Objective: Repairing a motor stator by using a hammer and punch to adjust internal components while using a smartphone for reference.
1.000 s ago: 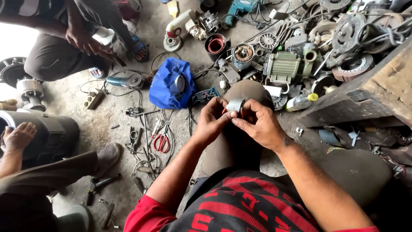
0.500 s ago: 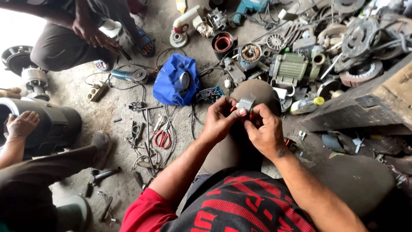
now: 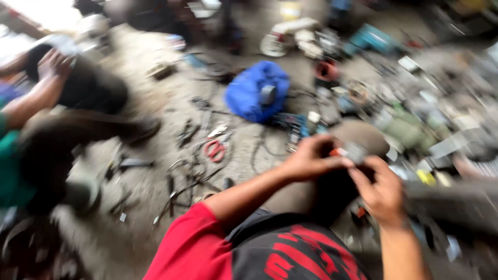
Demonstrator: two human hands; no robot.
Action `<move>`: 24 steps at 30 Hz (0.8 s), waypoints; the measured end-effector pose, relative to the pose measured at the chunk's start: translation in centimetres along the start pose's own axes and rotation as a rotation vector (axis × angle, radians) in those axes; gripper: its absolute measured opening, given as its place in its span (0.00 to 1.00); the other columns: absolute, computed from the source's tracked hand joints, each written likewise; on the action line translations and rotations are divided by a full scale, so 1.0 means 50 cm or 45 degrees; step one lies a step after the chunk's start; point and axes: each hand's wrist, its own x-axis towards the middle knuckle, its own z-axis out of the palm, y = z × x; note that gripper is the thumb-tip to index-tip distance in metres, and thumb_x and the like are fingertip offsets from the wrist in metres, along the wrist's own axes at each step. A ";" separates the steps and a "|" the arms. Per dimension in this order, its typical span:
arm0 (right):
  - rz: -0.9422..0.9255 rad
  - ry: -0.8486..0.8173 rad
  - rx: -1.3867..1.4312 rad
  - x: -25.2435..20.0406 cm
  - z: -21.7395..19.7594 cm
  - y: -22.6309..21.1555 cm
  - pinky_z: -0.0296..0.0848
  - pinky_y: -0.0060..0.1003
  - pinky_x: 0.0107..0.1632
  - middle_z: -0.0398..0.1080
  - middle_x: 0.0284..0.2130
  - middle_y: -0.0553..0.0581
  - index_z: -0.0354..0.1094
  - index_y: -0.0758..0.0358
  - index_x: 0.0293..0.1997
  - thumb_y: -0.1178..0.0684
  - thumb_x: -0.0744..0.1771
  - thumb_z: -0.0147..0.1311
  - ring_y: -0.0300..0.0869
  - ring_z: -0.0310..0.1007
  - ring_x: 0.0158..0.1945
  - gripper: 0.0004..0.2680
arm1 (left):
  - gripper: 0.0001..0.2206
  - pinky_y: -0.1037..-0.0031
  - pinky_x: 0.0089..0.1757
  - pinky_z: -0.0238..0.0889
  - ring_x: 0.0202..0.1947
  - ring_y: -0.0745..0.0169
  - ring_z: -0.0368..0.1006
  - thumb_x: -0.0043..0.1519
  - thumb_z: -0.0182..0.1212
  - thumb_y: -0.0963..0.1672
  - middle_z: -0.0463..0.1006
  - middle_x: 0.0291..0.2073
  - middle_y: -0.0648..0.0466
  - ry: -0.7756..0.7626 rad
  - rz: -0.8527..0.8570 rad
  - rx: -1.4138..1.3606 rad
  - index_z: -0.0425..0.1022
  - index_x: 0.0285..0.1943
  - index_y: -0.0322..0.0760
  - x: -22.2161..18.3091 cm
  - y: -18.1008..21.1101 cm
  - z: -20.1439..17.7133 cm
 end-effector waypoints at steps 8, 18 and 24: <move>0.107 -0.041 0.277 -0.033 0.004 0.049 0.65 0.27 0.31 0.65 0.26 0.58 0.61 0.71 0.52 0.63 0.73 0.48 0.37 0.62 0.25 0.04 | 0.13 0.83 0.26 0.54 0.22 0.77 0.58 0.53 0.69 0.50 0.65 0.21 0.66 -0.199 0.101 -0.118 0.73 0.34 0.41 -0.062 0.075 -0.045; 0.043 -0.226 0.219 -0.023 0.068 0.094 0.69 0.29 0.30 0.68 0.25 0.59 0.62 0.68 0.50 0.64 0.69 0.55 0.39 0.65 0.23 0.07 | 0.11 0.81 0.32 0.66 0.31 0.74 0.71 0.62 0.68 0.46 0.80 0.35 0.58 -0.209 0.080 -0.239 0.79 0.48 0.36 -0.189 0.057 -0.170; -0.020 -0.201 0.018 0.000 0.117 0.176 0.69 0.30 0.31 0.69 0.27 0.61 0.64 0.72 0.51 0.62 0.68 0.58 0.40 0.68 0.24 0.09 | 0.07 0.72 0.37 0.71 0.32 0.61 0.76 0.58 0.68 0.42 0.81 0.36 0.52 0.076 0.408 0.370 0.78 0.43 0.37 -0.206 0.065 -0.212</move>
